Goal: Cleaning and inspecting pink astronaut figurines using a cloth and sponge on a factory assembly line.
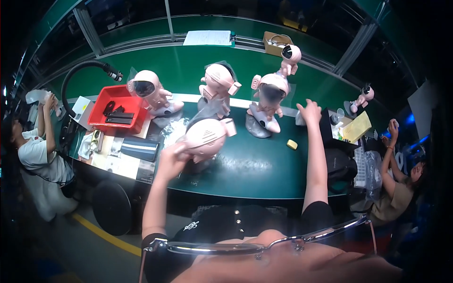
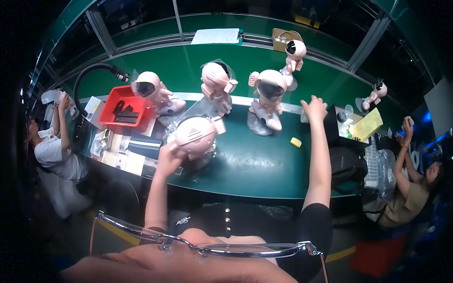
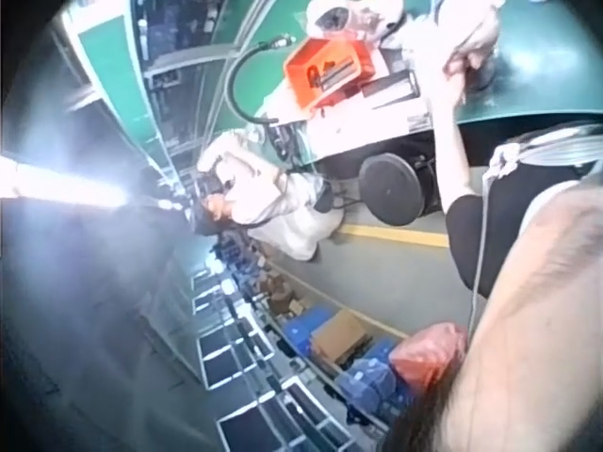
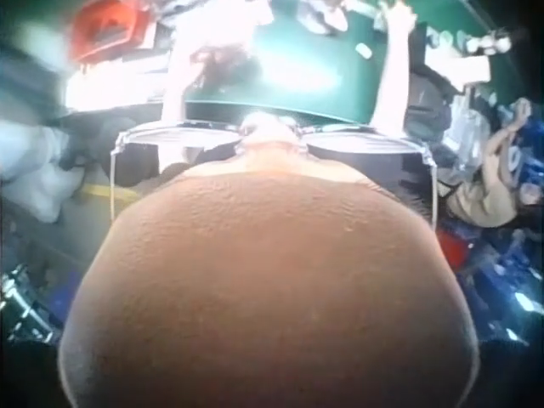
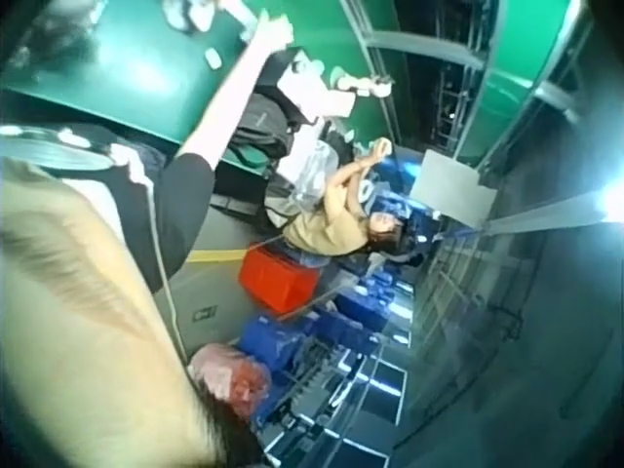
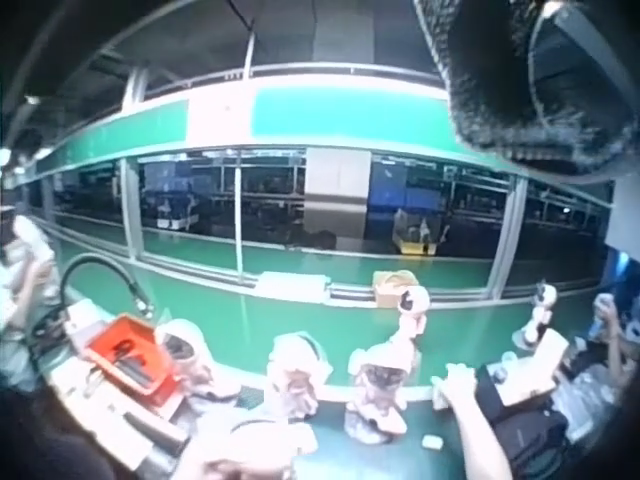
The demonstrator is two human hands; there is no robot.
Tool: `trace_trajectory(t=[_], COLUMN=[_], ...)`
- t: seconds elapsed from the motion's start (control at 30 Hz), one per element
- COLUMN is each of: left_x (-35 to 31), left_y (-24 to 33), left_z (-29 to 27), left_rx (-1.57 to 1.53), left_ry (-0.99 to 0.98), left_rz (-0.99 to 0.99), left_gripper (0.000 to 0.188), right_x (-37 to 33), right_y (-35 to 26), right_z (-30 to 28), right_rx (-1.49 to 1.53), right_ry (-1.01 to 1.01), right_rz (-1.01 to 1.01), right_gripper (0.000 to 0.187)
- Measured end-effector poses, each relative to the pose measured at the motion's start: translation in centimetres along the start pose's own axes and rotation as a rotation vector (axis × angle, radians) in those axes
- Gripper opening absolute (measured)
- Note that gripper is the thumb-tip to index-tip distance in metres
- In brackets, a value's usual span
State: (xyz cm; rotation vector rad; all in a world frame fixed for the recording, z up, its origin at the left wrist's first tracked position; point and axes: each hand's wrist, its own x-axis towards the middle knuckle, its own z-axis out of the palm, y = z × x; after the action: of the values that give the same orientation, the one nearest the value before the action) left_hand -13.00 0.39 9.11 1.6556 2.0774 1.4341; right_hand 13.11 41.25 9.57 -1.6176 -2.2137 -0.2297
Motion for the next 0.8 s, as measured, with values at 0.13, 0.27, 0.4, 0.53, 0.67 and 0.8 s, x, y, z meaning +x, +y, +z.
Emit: trace_trajectory(t=[0.13, 0.27, 0.4, 0.53, 0.67, 0.8], left_x=[0.2, -0.9, -2.2, -2.4, -0.6, 2.9], left_y=[3.8, 5.5, 6.7, 6.6, 5.8, 11.1], left_z=[3.6, 10.7, 16.5, 17.1, 12.9, 11.9], left_rx=[-0.225, -0.489, -0.512, -0.299, -0.67, -0.335], left_ry=[-0.043, 0.141, 0.19, 0.069, -0.142, 0.017], left_rz=[-0.101, -0.232, -0.242, -0.082, 0.048, 0.3], left_gripper=[0.027, 0.027, 0.023, 0.048, 0.091, 0.106], right_x=[-6.7, -16.6, -20.8, -20.8, -20.0, -20.1], right_y=[0.5, -5.4, -8.8, -8.6, -7.5, -7.5], right_z=[-4.2, -10.7, -10.4, -9.9, -9.9, -9.5], right_rx=[0.69, 1.257, 1.302, 1.175, 1.194, 1.17], right_ry=[0.333, 0.039, 0.121, 0.293, 0.214, 0.231], right_rz=[-0.181, -0.402, -0.46, -0.246, -0.224, -0.329], right_gripper=[0.03, 0.071, 0.116, 0.099, 0.099, 0.102])
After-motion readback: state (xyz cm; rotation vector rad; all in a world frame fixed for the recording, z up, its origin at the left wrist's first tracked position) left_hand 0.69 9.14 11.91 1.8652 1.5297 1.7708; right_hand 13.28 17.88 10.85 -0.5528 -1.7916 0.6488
